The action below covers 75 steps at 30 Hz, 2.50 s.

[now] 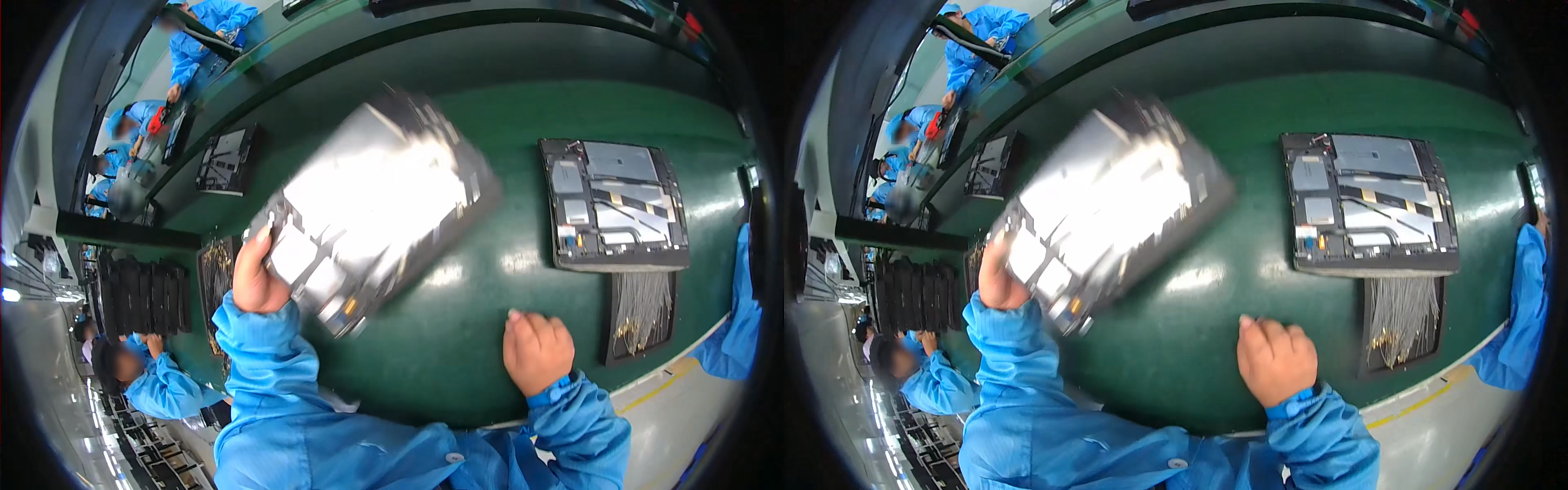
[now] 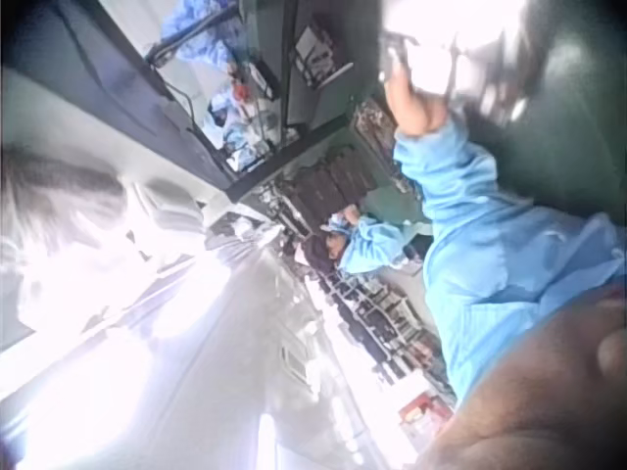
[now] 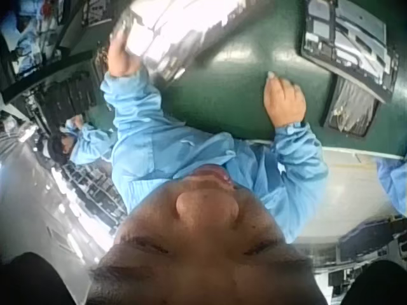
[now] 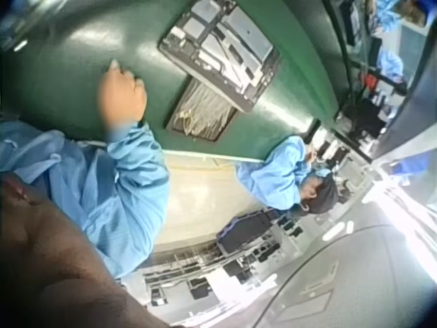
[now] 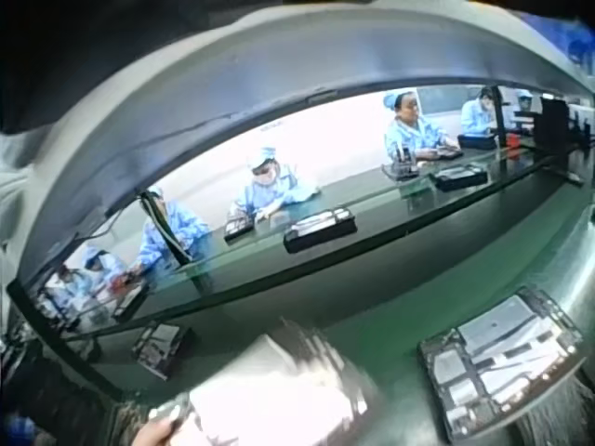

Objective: Assembling internal components of a tablet device on a production line.

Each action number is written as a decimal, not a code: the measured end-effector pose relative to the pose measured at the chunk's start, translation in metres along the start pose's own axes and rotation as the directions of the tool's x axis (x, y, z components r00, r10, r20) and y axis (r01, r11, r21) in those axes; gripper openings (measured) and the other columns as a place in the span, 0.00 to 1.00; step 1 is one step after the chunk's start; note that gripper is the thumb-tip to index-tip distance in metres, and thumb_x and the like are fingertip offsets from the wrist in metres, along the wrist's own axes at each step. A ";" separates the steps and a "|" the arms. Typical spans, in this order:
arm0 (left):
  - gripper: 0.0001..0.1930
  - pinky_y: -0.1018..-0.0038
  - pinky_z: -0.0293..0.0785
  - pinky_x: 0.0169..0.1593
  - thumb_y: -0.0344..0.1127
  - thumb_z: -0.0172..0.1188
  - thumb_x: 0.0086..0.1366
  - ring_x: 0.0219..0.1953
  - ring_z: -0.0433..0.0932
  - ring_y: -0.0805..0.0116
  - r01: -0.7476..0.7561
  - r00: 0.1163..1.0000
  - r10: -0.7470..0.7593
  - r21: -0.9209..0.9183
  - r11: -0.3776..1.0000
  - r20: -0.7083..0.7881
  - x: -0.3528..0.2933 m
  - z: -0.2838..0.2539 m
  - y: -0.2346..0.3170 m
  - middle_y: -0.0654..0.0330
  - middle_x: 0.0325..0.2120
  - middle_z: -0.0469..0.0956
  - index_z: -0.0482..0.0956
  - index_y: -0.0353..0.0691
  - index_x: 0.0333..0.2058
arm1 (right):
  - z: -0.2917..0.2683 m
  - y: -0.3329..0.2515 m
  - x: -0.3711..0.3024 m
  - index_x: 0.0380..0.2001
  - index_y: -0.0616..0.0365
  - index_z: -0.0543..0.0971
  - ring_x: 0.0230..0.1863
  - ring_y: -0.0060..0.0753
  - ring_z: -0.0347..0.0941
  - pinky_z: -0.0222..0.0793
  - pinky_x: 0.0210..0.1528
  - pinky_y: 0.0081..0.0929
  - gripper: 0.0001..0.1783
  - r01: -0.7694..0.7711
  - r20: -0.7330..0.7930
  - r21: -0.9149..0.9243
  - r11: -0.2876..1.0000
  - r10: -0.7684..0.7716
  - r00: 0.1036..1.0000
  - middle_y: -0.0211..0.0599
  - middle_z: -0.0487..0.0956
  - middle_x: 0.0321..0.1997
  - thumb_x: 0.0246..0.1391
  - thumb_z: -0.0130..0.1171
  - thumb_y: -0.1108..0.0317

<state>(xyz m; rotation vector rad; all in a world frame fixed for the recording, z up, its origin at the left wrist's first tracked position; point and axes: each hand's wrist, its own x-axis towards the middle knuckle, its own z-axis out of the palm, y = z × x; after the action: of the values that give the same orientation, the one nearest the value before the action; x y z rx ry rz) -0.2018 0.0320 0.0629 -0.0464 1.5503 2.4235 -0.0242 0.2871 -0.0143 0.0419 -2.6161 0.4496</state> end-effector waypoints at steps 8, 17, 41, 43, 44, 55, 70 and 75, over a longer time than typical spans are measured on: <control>0.22 0.77 0.64 0.38 0.46 0.45 0.56 0.32 0.70 0.67 0.056 0.957 0.207 0.834 0.549 -0.201 -0.036 -0.044 -0.051 0.50 0.29 0.72 0.68 0.27 0.35 | 0.007 -0.005 -0.002 0.29 0.56 0.72 0.20 0.36 0.65 0.62 0.24 0.28 0.11 -0.112 -0.149 -0.178 0.978 0.086 0.985 0.34 0.72 0.22 0.37 0.55 0.70; 0.17 0.66 0.65 0.39 0.44 0.49 0.53 0.34 0.70 0.51 0.462 0.673 0.700 0.875 -0.145 -0.239 -0.077 -0.227 -0.004 0.48 0.32 0.72 0.72 0.35 0.34 | -0.005 -0.010 -0.009 0.32 0.60 0.72 0.23 0.40 0.67 0.62 0.27 0.29 0.12 -0.362 -0.161 -0.079 0.929 0.347 0.924 0.40 0.72 0.21 0.42 0.51 0.68; 0.09 0.74 0.64 0.39 0.25 0.51 0.52 0.33 0.69 0.63 -0.350 0.811 0.535 0.929 0.123 0.234 -0.163 -0.113 0.006 0.53 0.29 0.70 0.68 0.31 0.33 | -0.019 -0.142 -0.032 0.31 0.63 0.73 0.35 0.41 0.68 0.64 0.37 0.27 0.14 -0.396 0.421 0.629 0.669 0.135 0.897 0.44 0.73 0.31 0.43 0.53 0.64; 0.13 0.68 0.65 0.38 0.22 0.57 0.42 0.34 0.69 0.55 -0.575 0.772 0.282 0.815 -0.072 0.570 -0.182 -0.092 0.002 0.51 0.30 0.69 0.68 0.34 0.30 | -0.019 -0.151 -0.033 0.32 0.63 0.72 0.35 0.42 0.68 0.64 0.38 0.27 0.15 -0.387 0.399 0.648 0.655 0.141 0.906 0.45 0.72 0.32 0.43 0.53 0.64; 0.14 0.67 0.66 0.37 0.23 0.59 0.40 0.34 0.69 0.55 -0.664 0.730 0.207 0.747 -0.013 0.652 -0.185 -0.082 0.001 0.52 0.30 0.69 0.68 0.34 0.30 | -0.021 -0.154 -0.031 0.33 0.63 0.72 0.35 0.42 0.68 0.64 0.38 0.27 0.15 -0.377 0.376 0.671 0.638 0.146 0.915 0.45 0.72 0.32 0.43 0.53 0.63; 0.12 0.69 0.66 0.37 0.26 0.59 0.42 0.33 0.68 0.54 -0.616 0.787 0.089 0.783 0.082 0.610 -0.184 -0.082 -0.019 0.51 0.31 0.69 0.71 0.35 0.29 | -0.035 -0.135 -0.035 0.31 0.57 0.74 0.32 0.36 0.70 0.65 0.35 0.24 0.15 -0.719 0.865 0.450 0.529 -0.057 0.499 0.41 0.74 0.28 0.47 0.48 0.58; 0.12 0.76 0.66 0.25 0.28 0.59 0.38 0.24 0.70 0.65 -0.732 0.651 0.349 0.678 0.057 0.674 -0.170 -0.033 -0.069 0.60 0.26 0.72 0.73 0.40 0.27 | -0.018 -0.139 -0.013 0.29 0.60 0.70 0.20 0.16 0.60 0.57 0.19 0.11 0.19 -0.983 0.980 0.180 -0.039 -0.078 0.182 0.28 0.69 0.23 0.45 0.51 0.53; 0.08 0.65 0.57 0.43 0.27 0.56 0.44 0.38 0.65 0.57 -0.573 0.785 0.268 0.819 -0.029 0.559 -0.154 -0.034 -0.077 0.60 0.28 0.71 0.73 0.40 0.28 | -0.003 -0.142 0.004 0.33 0.61 0.68 0.18 0.14 0.60 0.57 0.17 0.12 0.18 -0.832 0.807 0.534 -0.148 0.384 0.449 0.28 0.67 0.20 0.46 0.50 0.56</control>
<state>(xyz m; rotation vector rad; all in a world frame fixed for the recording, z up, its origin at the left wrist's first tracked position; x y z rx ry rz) -0.0392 0.0006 0.0051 1.1234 2.9989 0.8989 -0.0110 0.1546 0.0340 -0.9756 -1.8958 2.6350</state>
